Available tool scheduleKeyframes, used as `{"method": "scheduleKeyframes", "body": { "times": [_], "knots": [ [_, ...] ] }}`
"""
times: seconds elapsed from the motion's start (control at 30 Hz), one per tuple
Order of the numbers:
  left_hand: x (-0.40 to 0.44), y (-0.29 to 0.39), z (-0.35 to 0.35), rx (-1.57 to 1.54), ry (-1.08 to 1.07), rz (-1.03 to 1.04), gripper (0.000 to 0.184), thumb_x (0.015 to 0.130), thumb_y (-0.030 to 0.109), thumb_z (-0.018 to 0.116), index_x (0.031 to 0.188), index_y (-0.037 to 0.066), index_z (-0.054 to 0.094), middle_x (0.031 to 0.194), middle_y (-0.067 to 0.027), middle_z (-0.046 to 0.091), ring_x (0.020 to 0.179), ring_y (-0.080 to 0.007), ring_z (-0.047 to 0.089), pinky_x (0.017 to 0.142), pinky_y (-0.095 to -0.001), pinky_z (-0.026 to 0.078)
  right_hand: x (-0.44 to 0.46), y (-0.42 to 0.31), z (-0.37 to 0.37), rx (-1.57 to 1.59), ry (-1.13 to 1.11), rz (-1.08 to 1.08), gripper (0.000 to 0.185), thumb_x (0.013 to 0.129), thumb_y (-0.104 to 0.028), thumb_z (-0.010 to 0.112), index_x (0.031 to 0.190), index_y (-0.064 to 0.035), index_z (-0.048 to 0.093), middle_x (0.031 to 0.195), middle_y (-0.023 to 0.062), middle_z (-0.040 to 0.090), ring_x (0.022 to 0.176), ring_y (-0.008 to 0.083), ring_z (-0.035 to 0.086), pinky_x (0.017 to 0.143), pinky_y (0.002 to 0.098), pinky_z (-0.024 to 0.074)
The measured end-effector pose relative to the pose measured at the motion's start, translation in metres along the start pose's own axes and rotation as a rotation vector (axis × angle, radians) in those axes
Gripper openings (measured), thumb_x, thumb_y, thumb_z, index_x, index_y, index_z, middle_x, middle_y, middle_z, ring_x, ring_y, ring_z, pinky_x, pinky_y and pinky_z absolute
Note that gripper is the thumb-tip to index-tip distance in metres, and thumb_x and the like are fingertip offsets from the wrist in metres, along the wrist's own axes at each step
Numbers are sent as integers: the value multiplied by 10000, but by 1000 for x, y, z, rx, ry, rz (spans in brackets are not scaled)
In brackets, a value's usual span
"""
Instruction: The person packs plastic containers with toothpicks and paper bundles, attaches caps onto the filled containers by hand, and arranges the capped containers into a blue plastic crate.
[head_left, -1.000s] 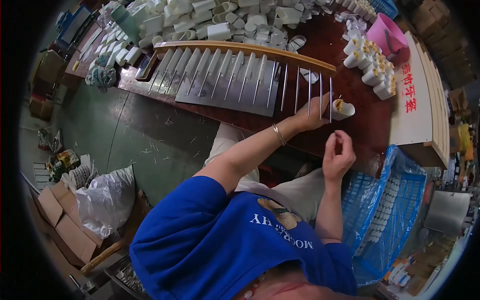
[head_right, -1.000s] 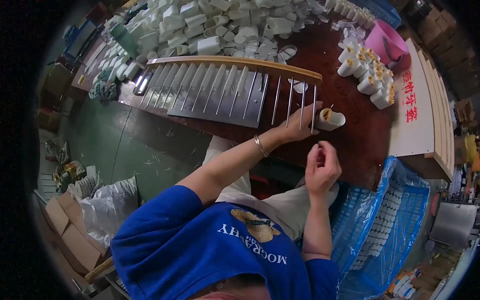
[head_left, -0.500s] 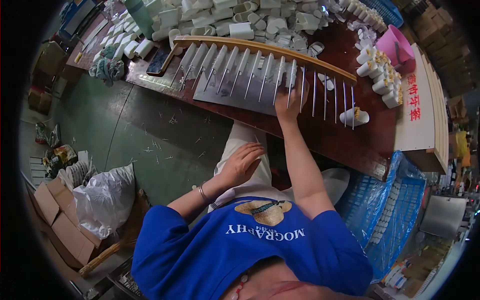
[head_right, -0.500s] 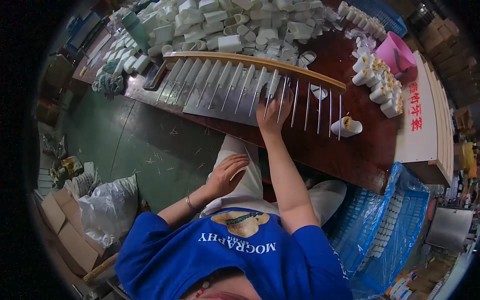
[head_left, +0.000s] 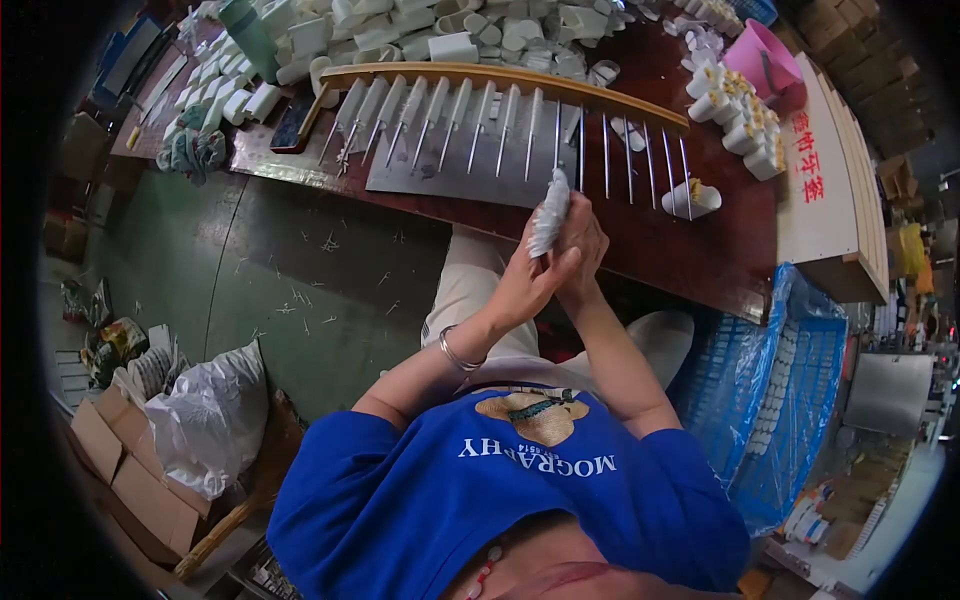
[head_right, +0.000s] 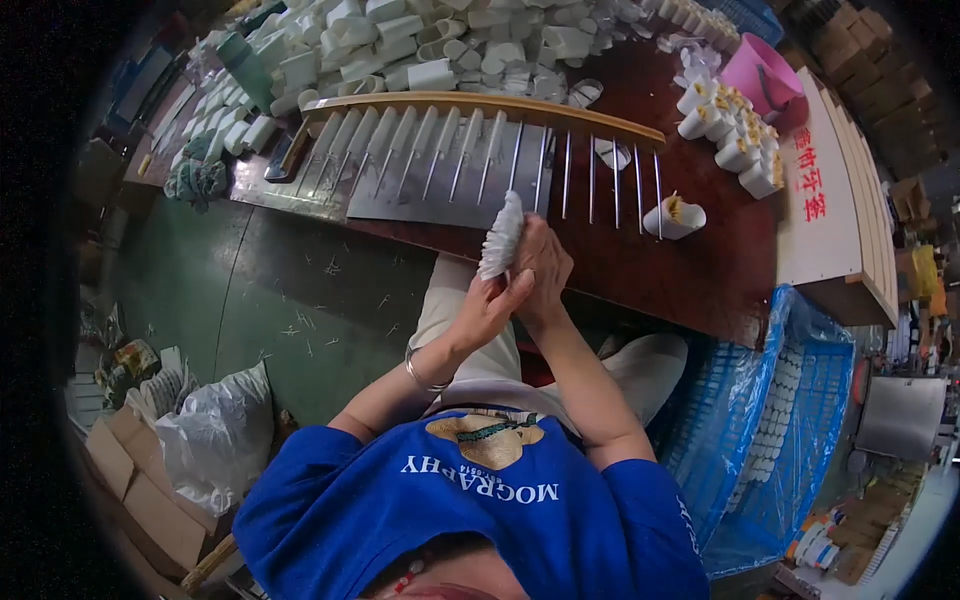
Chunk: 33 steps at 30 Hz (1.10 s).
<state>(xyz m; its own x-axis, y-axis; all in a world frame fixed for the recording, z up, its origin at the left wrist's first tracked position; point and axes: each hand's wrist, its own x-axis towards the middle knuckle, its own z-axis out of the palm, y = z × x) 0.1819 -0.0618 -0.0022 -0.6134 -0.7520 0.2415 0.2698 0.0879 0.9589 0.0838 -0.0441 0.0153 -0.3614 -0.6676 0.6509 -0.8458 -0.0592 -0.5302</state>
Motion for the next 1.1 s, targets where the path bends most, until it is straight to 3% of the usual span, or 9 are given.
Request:
{"method": "scheduleKeyframes", "body": {
  "times": [0.23,0.43,0.53,0.73,0.8,0.9,0.93,0.97,1.1],
  "knots": [
    [-5,11,58,-382,-11,-63,447,984,227,536,1356,-1,437,1360,-109,476,1222,-195,487,1054,-333,363,-48,1,-52,-258,-148,-26,377,807,-171,667,1140,-48,538,1022,108,622,924,266,651,767,342,539],
    [-10,21,85,-535,-55,-242,318,1022,212,451,1215,-9,573,1165,-76,619,1102,-163,560,992,-308,419,-67,2,-100,-300,-211,36,534,755,-114,685,1227,32,480,1104,215,587,996,370,624,806,396,545],
    [0,18,90,-416,-119,-135,260,1028,167,454,1158,-7,596,1141,-86,631,1011,-123,562,923,-280,450,-61,-4,-133,-280,-313,72,580,769,-90,683,1278,43,439,1123,255,599,1026,418,615,824,458,533],
    [12,18,83,-225,-388,-303,175,994,146,538,995,-16,605,899,-60,649,823,-107,551,787,-287,478,-50,17,-199,-73,-406,368,486,813,-146,728,1260,-74,551,1165,145,549,966,320,594,811,397,517],
    [13,24,86,-121,-524,-285,115,933,90,578,992,-6,600,855,-64,629,799,-118,565,776,-298,485,-30,13,-196,45,-223,176,549,791,-249,780,1265,-61,576,1241,138,526,1069,262,569,885,358,490],
    [14,18,85,28,-724,-154,137,851,41,615,983,12,597,843,-78,637,751,-149,581,714,-313,496,-25,14,-185,266,-379,80,572,741,-284,802,1243,-85,612,1279,125,526,1130,272,534,957,374,449],
    [13,16,83,75,-802,-130,148,837,29,623,982,17,596,847,-81,645,733,-160,584,686,-318,499,-23,21,-182,234,-406,-15,475,731,-273,805,1138,-75,662,1160,113,593,1046,265,574,885,356,475],
    [13,16,82,55,-830,-411,187,803,14,646,983,16,594,838,-94,657,740,-188,612,651,-338,507,-28,26,-178,237,-402,-5,475,731,-273,805,1138,-75,662,1160,113,593,1046,265,574,885,356,475],
    [17,17,82,249,-769,-311,222,789,62,659,999,11,605,806,-166,659,750,-287,664,683,-384,520,-50,29,-156,342,-184,198,272,780,-205,792,944,-34,659,1024,105,619,884,211,603,729,314,492]
  ]
}}
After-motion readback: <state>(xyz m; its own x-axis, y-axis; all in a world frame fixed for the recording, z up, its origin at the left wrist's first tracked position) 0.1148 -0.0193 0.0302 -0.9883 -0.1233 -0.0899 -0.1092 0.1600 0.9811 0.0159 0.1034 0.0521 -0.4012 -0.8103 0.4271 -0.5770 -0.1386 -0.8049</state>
